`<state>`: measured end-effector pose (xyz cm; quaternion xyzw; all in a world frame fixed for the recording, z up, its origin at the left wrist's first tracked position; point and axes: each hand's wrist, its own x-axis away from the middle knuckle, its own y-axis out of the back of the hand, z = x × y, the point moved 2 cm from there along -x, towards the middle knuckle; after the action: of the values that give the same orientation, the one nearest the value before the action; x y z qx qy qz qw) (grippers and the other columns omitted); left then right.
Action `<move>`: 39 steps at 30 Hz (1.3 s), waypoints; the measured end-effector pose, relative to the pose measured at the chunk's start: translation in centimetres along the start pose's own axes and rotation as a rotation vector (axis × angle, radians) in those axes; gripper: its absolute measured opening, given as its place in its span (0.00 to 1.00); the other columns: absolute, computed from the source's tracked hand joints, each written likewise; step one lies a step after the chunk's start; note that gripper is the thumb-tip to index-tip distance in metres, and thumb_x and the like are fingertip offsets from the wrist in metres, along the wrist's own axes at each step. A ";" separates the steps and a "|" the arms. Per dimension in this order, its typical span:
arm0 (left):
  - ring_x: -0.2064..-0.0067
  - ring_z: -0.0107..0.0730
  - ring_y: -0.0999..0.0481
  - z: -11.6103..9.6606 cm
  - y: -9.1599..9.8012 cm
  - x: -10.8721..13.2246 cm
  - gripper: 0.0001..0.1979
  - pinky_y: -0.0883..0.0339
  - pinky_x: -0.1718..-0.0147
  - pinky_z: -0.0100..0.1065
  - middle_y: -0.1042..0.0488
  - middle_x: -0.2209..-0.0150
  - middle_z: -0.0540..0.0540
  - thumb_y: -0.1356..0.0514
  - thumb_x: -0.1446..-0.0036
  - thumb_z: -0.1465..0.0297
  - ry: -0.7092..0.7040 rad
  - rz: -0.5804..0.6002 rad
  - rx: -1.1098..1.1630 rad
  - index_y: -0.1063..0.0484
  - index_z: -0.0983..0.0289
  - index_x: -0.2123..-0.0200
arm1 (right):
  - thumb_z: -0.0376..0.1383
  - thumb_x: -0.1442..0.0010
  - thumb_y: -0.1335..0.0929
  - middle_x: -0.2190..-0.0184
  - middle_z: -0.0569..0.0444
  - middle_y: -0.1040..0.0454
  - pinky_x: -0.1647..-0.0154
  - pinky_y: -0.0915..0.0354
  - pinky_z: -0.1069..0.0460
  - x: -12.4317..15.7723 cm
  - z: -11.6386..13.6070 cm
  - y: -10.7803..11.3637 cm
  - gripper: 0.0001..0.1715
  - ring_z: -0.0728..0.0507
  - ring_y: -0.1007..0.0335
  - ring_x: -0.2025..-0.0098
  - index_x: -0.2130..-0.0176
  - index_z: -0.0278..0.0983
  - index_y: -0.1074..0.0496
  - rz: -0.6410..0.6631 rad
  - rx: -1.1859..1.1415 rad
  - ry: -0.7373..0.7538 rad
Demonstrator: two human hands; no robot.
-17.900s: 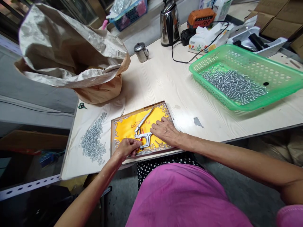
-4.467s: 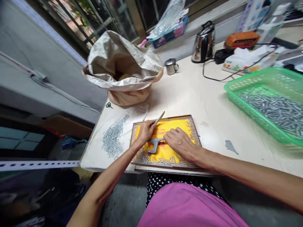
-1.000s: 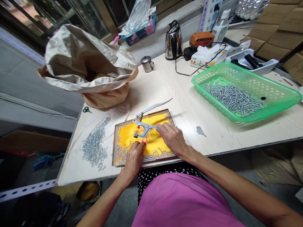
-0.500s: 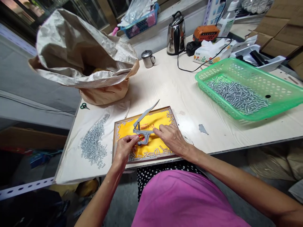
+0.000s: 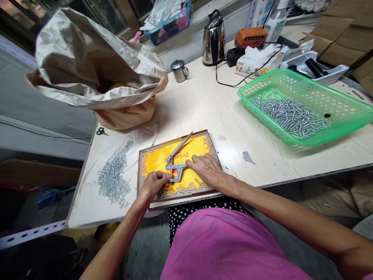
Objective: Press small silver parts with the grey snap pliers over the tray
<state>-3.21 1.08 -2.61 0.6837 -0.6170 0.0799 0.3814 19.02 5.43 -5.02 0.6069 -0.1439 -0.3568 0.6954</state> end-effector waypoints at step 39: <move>0.85 0.21 0.32 -1.3 -0.4 0.9 0.14 0.33 0.82 0.24 0.31 0.86 0.46 0.35 0.44 0.74 0.170 0.078 -0.033 0.32 0.67 0.80 | 0.49 0.41 0.31 0.52 0.45 0.29 0.47 0.51 0.39 -4.0 -3.2 2.0 0.30 0.36 0.39 0.51 0.44 0.37 0.35 0.161 -0.126 0.149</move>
<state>-2.13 1.15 -1.36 0.6437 -0.6096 0.1425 0.4402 18.92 10.53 -2.87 0.5733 -0.1175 -0.2621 0.7674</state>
